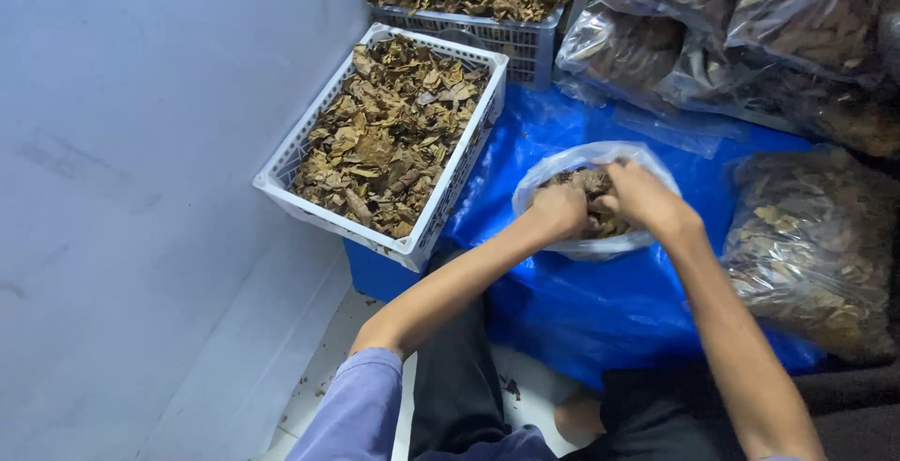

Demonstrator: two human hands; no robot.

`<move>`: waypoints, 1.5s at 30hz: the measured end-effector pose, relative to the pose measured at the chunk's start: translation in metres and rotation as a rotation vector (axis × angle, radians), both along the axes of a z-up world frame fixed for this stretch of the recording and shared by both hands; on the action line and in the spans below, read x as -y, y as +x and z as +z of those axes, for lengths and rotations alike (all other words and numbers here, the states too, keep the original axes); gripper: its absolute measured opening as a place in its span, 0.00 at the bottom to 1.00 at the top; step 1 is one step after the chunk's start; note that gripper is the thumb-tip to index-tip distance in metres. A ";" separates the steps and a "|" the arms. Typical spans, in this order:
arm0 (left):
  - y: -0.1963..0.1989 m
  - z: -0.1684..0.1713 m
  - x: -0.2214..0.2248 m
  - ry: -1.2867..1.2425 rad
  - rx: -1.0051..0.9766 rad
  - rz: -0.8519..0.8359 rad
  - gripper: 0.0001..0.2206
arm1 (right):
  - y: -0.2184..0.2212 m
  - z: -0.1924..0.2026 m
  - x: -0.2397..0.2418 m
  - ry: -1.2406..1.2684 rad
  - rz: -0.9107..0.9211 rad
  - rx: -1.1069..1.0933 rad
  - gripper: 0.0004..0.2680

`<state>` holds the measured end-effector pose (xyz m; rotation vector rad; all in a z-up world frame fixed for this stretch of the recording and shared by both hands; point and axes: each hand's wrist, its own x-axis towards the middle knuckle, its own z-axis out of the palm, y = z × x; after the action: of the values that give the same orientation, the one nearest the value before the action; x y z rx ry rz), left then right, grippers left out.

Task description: Packing dried leaves from a white plastic crate into a clear plastic bag.

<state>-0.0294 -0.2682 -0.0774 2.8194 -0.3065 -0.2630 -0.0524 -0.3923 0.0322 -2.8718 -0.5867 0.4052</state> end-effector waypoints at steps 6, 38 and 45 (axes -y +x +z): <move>0.034 -0.049 0.008 -0.066 0.009 -0.057 0.22 | 0.039 -0.058 0.019 -0.011 0.091 0.048 0.23; -0.095 0.132 -0.100 -0.919 0.271 -0.016 0.18 | -0.081 0.057 -0.013 0.442 -0.120 0.149 0.16; -0.103 0.078 -0.193 -0.846 0.392 0.295 0.13 | -0.043 0.022 -0.105 0.737 0.097 0.295 0.14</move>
<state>-0.1319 -0.0755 0.0008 2.0078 -0.0481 0.4023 -0.0955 -0.2871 0.0546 -2.1997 -0.7338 -0.2020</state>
